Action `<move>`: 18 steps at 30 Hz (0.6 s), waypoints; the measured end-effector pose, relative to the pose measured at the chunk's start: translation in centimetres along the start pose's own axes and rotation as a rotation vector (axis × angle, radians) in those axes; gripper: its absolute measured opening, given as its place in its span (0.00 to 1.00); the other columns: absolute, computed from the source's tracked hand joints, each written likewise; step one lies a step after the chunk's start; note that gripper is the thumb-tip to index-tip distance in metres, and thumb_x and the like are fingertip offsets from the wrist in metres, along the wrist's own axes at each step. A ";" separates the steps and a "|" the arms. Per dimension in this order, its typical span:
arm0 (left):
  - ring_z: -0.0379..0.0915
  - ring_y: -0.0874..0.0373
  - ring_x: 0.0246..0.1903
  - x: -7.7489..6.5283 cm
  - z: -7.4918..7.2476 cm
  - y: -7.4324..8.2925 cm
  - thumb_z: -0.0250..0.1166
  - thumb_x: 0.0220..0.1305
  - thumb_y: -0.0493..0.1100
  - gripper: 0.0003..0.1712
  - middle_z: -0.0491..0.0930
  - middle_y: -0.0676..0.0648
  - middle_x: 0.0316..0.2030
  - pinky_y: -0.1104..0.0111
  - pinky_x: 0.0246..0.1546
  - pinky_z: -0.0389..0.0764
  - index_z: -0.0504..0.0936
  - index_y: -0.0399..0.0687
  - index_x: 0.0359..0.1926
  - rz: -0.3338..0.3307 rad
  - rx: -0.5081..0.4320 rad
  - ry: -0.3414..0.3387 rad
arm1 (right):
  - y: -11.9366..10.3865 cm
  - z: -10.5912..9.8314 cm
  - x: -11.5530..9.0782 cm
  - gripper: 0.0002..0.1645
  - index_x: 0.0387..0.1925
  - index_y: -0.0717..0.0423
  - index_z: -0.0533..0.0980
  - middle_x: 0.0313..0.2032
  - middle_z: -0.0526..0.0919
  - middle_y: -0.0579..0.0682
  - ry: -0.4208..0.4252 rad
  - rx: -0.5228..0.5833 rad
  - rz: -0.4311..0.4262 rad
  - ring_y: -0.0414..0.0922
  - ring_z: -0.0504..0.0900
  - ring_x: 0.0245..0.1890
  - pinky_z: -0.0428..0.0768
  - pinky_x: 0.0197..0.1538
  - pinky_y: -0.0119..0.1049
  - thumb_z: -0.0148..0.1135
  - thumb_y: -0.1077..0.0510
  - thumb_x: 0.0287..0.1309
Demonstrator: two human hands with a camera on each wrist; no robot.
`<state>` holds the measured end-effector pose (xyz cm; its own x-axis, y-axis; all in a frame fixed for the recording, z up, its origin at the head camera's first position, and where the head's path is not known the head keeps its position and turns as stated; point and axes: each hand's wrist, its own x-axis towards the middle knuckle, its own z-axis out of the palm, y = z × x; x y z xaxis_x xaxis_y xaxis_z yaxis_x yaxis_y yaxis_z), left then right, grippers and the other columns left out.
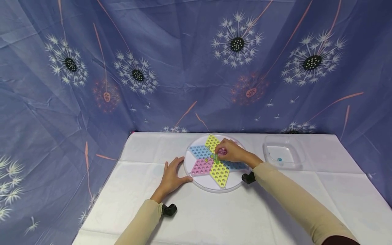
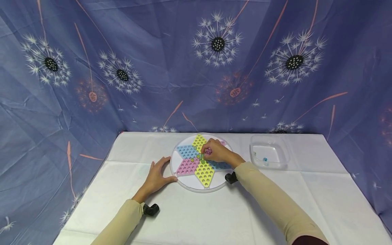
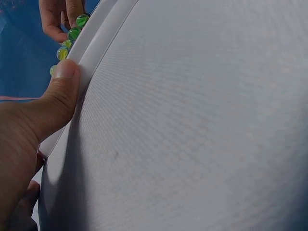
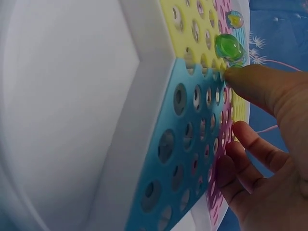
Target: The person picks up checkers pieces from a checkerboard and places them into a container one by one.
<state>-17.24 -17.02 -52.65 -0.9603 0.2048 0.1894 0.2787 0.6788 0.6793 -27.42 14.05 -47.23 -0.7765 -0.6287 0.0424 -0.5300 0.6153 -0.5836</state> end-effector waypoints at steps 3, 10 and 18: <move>0.56 0.36 0.75 -0.1 -0.1 0.1 0.84 0.47 0.53 0.56 0.69 0.35 0.70 0.39 0.77 0.36 0.68 0.38 0.72 -0.001 -0.012 -0.001 | -0.1 -0.1 0.1 0.05 0.38 0.50 0.86 0.44 0.80 0.53 -0.007 -0.012 -0.012 0.51 0.75 0.48 0.73 0.57 0.51 0.71 0.61 0.59; 0.55 0.37 0.75 -0.1 -0.1 0.2 0.83 0.47 0.53 0.56 0.69 0.35 0.71 0.39 0.77 0.35 0.68 0.38 0.73 -0.009 -0.016 -0.009 | -0.3 -1.1 -0.1 0.05 0.38 0.54 0.85 0.40 0.80 0.57 0.016 -0.008 -0.065 0.55 0.76 0.41 0.74 0.45 0.45 0.73 0.61 0.59; 0.55 0.37 0.75 -0.1 0.0 0.1 0.84 0.47 0.53 0.56 0.69 0.35 0.71 0.39 0.77 0.35 0.68 0.39 0.73 -0.006 -0.013 -0.002 | -0.6 -3.0 -0.2 0.07 0.41 0.55 0.85 0.45 0.81 0.59 0.050 0.039 -0.038 0.58 0.78 0.44 0.79 0.48 0.50 0.71 0.61 0.61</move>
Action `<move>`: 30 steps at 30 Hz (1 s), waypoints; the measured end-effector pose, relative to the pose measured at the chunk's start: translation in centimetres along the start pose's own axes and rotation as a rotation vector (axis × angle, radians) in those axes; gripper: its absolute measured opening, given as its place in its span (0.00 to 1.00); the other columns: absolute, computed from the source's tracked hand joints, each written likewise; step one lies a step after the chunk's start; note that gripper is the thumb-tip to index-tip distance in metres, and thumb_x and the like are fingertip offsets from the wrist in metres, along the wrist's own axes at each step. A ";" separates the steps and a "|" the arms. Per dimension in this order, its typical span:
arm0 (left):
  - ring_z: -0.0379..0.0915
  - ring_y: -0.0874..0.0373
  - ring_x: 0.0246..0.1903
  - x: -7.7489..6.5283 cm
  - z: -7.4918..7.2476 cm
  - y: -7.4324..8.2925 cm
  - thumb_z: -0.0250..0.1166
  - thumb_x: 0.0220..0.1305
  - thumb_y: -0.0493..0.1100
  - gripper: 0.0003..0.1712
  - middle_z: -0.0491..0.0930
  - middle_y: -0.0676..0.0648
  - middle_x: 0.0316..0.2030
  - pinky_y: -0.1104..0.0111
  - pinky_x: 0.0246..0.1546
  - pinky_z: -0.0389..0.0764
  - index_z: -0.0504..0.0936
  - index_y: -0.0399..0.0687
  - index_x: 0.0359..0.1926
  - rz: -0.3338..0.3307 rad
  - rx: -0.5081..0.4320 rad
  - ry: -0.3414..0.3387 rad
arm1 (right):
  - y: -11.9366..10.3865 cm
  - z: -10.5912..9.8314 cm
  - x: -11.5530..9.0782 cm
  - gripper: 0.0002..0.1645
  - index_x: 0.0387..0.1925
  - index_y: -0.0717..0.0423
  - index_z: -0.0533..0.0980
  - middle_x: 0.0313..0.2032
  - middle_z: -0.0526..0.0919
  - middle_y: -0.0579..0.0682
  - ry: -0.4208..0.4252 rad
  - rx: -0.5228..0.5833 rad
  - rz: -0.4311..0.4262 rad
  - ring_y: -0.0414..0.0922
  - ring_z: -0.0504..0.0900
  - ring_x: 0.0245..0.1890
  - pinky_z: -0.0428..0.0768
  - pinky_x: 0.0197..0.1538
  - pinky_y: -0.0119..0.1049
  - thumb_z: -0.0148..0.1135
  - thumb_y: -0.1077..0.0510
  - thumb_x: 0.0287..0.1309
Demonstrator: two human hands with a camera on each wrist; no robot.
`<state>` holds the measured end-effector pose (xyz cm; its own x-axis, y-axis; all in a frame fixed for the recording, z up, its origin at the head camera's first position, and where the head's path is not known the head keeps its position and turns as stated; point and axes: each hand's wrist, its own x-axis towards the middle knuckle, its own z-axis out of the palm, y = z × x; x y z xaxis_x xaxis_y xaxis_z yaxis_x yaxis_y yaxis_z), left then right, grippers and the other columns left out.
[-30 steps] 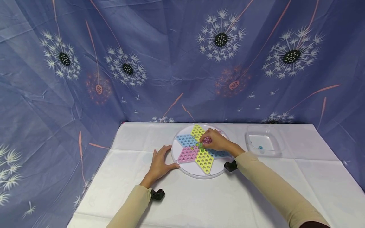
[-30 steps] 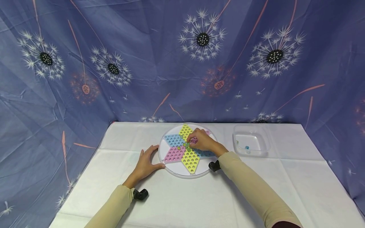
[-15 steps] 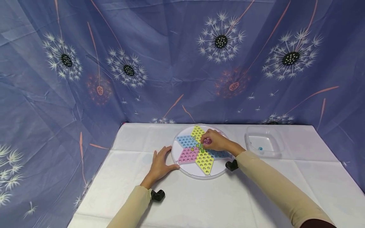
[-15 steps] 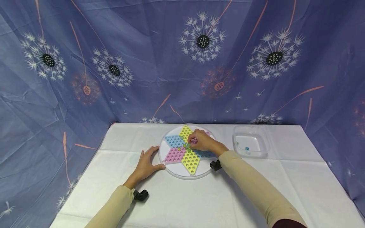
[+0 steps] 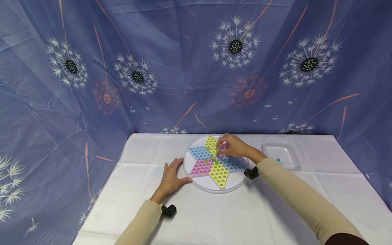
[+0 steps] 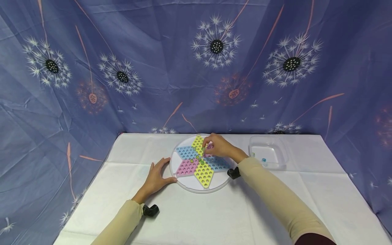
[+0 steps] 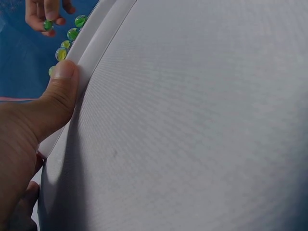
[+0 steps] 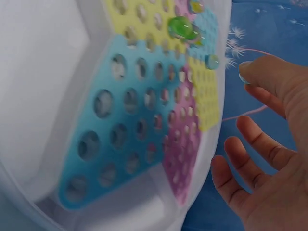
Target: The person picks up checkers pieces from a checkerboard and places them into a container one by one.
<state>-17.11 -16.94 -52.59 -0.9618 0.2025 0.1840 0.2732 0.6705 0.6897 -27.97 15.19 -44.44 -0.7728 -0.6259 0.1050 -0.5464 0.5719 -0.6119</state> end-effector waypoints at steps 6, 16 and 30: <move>0.55 0.37 0.75 -0.1 0.0 -0.2 0.84 0.47 0.53 0.56 0.69 0.36 0.71 0.40 0.78 0.35 0.68 0.39 0.73 -0.006 0.012 -0.006 | -0.3 -1.1 0.1 0.08 0.44 0.53 0.83 0.48 0.80 0.58 0.014 0.019 0.018 0.58 0.78 0.48 0.81 0.52 0.54 0.70 0.60 0.63; 0.56 0.37 0.75 -0.1 0.0 -0.2 0.84 0.47 0.53 0.56 0.69 0.35 0.71 0.40 0.77 0.35 0.68 0.38 0.73 0.001 0.002 0.001 | -0.9 -1.5 0.0 0.09 0.45 0.50 0.82 0.48 0.80 0.57 0.038 0.034 0.025 0.57 0.79 0.47 0.82 0.49 0.50 0.69 0.60 0.63; 0.56 0.37 0.75 -0.1 -0.1 0.1 0.84 0.47 0.52 0.55 0.69 0.35 0.70 0.39 0.77 0.35 0.69 0.38 0.72 0.001 -0.005 0.008 | -0.5 -2.0 -0.5 0.10 0.46 0.48 0.83 0.51 0.79 0.59 0.059 0.065 0.052 0.58 0.79 0.49 0.82 0.50 0.53 0.71 0.56 0.64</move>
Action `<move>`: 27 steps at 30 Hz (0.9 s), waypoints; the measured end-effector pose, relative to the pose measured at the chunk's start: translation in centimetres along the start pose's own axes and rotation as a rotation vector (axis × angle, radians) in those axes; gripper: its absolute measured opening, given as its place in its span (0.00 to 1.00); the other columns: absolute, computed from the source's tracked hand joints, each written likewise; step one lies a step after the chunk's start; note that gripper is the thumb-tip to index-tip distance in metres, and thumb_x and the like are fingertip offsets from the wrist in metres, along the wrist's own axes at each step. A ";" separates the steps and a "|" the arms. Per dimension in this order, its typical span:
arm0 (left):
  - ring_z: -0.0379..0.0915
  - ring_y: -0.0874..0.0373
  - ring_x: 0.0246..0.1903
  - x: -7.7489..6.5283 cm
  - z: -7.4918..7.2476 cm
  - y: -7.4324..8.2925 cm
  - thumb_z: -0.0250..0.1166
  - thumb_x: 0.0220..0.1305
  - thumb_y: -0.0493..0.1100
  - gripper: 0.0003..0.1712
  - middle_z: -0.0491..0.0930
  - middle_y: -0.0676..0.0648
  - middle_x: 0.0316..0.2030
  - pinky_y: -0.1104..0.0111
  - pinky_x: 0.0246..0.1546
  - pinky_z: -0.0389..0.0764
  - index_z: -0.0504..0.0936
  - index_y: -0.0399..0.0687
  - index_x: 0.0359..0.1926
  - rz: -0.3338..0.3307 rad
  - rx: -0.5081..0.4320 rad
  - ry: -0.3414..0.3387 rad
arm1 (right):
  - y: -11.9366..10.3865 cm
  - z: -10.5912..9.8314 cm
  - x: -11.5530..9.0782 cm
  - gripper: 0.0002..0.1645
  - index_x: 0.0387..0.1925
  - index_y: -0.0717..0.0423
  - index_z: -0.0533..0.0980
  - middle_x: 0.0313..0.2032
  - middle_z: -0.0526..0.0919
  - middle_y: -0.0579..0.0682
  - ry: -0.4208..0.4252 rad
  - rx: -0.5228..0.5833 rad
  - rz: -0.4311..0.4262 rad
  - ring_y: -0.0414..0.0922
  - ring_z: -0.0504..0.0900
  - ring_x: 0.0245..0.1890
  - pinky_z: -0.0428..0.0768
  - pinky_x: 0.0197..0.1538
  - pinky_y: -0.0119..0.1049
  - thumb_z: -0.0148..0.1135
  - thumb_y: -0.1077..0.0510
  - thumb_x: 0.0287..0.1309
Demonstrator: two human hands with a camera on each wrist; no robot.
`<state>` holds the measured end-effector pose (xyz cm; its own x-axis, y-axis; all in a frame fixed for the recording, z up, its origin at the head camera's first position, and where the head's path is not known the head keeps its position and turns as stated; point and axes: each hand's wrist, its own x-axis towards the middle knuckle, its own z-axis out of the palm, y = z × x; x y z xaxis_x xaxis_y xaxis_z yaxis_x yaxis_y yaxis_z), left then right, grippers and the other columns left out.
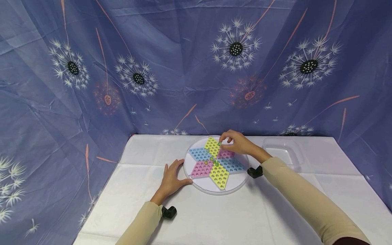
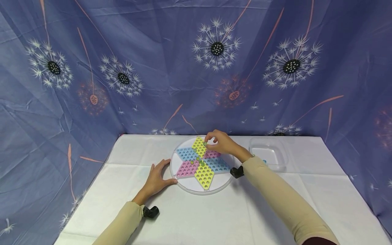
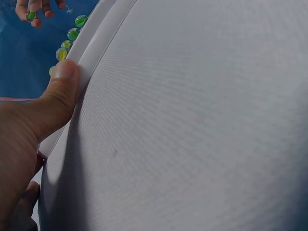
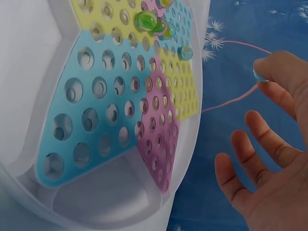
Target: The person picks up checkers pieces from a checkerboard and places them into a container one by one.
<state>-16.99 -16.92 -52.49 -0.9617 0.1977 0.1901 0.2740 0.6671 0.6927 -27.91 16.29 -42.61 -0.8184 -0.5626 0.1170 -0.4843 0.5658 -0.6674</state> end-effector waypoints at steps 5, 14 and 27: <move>0.55 0.37 0.75 0.0 0.1 -0.1 0.84 0.47 0.52 0.55 0.69 0.35 0.71 0.40 0.77 0.35 0.69 0.38 0.72 -0.001 -0.002 0.000 | 0.3 -0.6 -0.7 0.10 0.46 0.47 0.83 0.50 0.80 0.56 0.028 0.023 0.009 0.55 0.78 0.48 0.84 0.45 0.48 0.71 0.57 0.64; 0.56 0.37 0.75 0.0 0.2 -0.2 0.84 0.47 0.53 0.55 0.69 0.35 0.70 0.39 0.77 0.35 0.69 0.39 0.72 0.006 0.004 0.003 | 1.4 -2.5 -2.5 0.11 0.47 0.46 0.83 0.53 0.78 0.53 0.088 0.050 0.064 0.53 0.79 0.48 0.83 0.46 0.48 0.71 0.53 0.65; 0.57 0.36 0.74 -0.1 0.1 -0.3 0.84 0.46 0.52 0.55 0.71 0.35 0.70 0.37 0.76 0.37 0.69 0.38 0.72 0.035 0.006 0.015 | 4.4 -5.1 -6.1 0.13 0.49 0.50 0.82 0.59 0.76 0.55 0.184 0.040 0.151 0.55 0.80 0.50 0.84 0.51 0.56 0.69 0.50 0.67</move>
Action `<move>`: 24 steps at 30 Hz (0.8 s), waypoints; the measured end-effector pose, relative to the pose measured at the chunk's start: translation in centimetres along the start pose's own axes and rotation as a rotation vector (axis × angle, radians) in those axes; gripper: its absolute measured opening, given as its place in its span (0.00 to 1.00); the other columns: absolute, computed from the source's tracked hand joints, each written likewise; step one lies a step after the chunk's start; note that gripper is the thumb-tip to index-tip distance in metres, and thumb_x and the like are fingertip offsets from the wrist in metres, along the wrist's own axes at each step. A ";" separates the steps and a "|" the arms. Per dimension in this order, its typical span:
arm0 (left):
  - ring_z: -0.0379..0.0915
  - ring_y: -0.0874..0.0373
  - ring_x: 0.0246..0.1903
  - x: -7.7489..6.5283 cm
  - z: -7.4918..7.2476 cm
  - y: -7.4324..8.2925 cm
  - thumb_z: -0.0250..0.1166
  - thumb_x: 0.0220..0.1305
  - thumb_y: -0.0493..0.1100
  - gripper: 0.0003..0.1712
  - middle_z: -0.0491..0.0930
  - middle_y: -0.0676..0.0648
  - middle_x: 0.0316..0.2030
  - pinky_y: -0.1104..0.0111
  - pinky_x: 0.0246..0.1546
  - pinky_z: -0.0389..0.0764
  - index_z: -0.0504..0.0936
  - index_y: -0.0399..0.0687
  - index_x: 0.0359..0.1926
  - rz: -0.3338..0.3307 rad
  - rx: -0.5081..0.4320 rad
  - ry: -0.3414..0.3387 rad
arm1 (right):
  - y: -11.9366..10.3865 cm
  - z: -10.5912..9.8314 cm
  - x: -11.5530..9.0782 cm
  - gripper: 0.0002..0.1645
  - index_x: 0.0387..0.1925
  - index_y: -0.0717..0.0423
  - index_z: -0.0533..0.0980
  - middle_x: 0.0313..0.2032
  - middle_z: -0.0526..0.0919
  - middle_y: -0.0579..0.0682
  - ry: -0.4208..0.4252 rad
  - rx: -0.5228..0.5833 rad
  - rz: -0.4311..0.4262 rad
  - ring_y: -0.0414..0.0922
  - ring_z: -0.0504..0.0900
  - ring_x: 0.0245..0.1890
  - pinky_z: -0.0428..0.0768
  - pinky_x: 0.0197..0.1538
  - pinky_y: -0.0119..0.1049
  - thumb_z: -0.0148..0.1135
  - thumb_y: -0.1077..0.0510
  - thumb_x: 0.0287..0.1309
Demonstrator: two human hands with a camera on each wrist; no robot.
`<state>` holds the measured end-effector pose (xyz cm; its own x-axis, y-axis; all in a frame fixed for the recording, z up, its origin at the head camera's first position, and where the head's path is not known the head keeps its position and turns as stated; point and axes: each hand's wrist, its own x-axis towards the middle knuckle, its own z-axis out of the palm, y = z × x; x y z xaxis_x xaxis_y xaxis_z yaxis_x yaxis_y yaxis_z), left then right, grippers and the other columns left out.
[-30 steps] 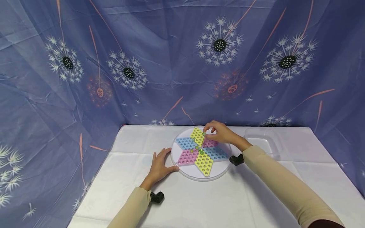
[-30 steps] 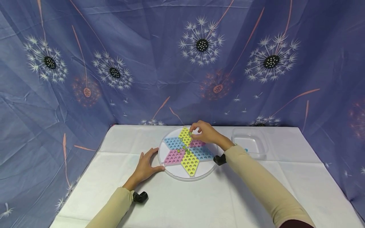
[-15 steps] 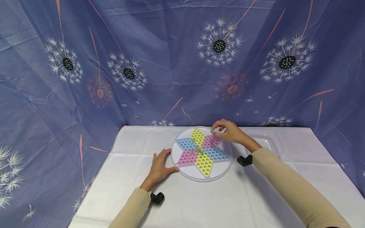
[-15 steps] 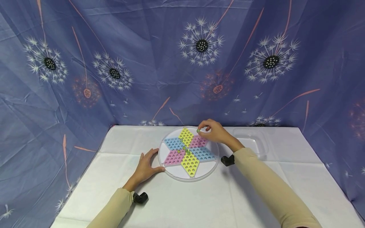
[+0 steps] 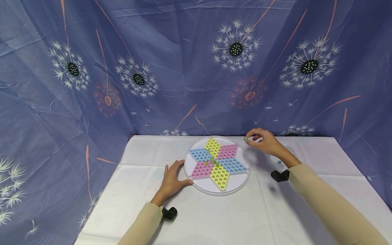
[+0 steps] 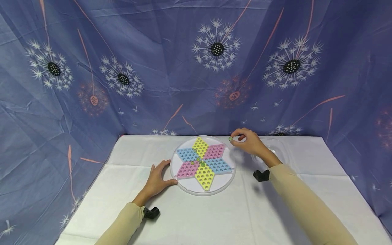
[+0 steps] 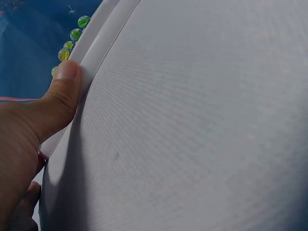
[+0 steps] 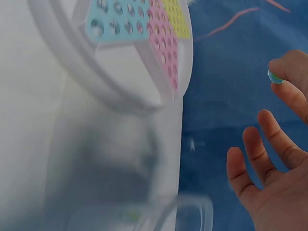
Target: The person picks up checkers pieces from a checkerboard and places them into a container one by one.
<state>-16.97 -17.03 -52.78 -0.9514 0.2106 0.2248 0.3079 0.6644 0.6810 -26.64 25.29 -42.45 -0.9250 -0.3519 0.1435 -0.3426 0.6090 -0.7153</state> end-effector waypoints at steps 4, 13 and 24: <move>0.57 0.36 0.74 0.0 0.0 0.0 0.84 0.46 0.52 0.56 0.70 0.35 0.70 0.38 0.77 0.37 0.69 0.38 0.72 -0.006 0.002 -0.008 | 1.2 -1.1 -1.2 0.15 0.50 0.51 0.82 0.59 0.77 0.57 0.049 -0.026 0.018 0.57 0.80 0.50 0.85 0.47 0.52 0.68 0.49 0.67; 0.55 0.39 0.75 0.0 0.1 -0.1 0.84 0.46 0.53 0.56 0.70 0.38 0.70 0.41 0.78 0.34 0.68 0.40 0.73 -0.032 0.004 -0.016 | 3.2 -3.2 -3.8 0.19 0.53 0.52 0.81 0.61 0.77 0.58 0.116 -0.057 0.090 0.58 0.79 0.52 0.84 0.47 0.54 0.67 0.46 0.68; 0.56 0.38 0.75 0.1 0.0 0.2 0.84 0.46 0.53 0.56 0.71 0.38 0.70 0.40 0.78 0.34 0.69 0.40 0.72 -0.029 -0.007 -0.015 | 4.8 -4.4 -5.4 0.22 0.55 0.51 0.80 0.63 0.75 0.60 0.115 -0.067 0.163 0.60 0.77 0.55 0.81 0.46 0.56 0.64 0.43 0.69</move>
<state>-16.95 -16.87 -52.65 -0.9600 0.2018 0.1941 0.2798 0.6653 0.6922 -23.99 33.20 -43.64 -0.9804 -0.1638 0.1097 -0.1938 0.6983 -0.6891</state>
